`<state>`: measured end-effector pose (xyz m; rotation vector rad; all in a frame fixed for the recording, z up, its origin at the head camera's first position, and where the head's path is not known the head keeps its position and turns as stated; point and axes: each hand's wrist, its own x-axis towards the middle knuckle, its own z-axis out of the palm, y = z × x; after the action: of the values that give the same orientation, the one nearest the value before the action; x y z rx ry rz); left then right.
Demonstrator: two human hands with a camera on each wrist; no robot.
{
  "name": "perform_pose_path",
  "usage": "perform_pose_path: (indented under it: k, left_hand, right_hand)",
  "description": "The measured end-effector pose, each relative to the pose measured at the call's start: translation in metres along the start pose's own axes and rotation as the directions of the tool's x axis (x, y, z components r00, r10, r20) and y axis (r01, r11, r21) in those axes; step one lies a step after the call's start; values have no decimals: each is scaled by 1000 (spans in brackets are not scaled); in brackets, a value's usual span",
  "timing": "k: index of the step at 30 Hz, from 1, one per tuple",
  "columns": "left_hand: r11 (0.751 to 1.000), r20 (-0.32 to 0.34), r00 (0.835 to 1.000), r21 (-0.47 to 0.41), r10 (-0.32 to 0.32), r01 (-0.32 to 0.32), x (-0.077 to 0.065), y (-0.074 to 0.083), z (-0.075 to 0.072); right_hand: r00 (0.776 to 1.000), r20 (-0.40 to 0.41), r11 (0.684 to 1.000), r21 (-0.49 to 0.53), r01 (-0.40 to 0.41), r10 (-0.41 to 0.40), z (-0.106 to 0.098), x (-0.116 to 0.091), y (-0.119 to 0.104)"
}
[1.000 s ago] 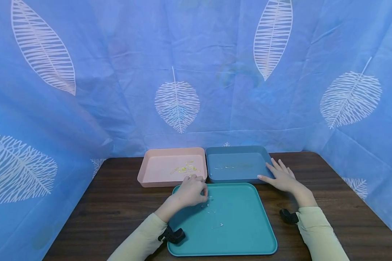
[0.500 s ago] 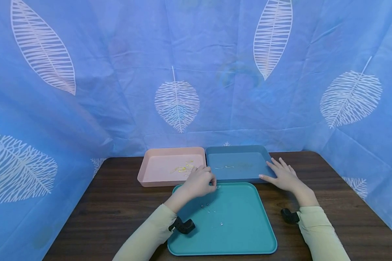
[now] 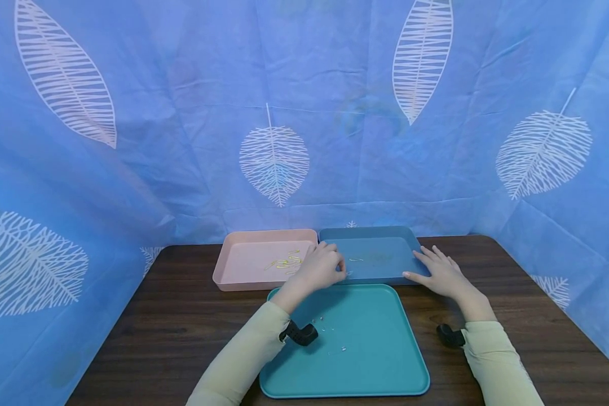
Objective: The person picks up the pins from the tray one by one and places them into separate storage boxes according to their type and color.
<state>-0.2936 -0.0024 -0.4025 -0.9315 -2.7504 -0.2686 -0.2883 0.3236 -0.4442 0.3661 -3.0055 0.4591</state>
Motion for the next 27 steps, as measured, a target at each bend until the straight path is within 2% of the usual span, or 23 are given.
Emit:
perform_pose_path:
  k: [15,22,27]
  left_hand:
    - [997,-10,997,-25,-71,71,36,-3,4]
    - [994,11,994,-27,-105,105,53,-10,12]
    - [986,50,986,-44,-157,159,62,-13,17]
  right_hand:
    - [1000,21,1000,-8,-8,9,3,2,3]
    - [1000,21,1000,1,-9,9,2,1,2]
    - [1000,23,1000,0,-10,10,2,0,1]
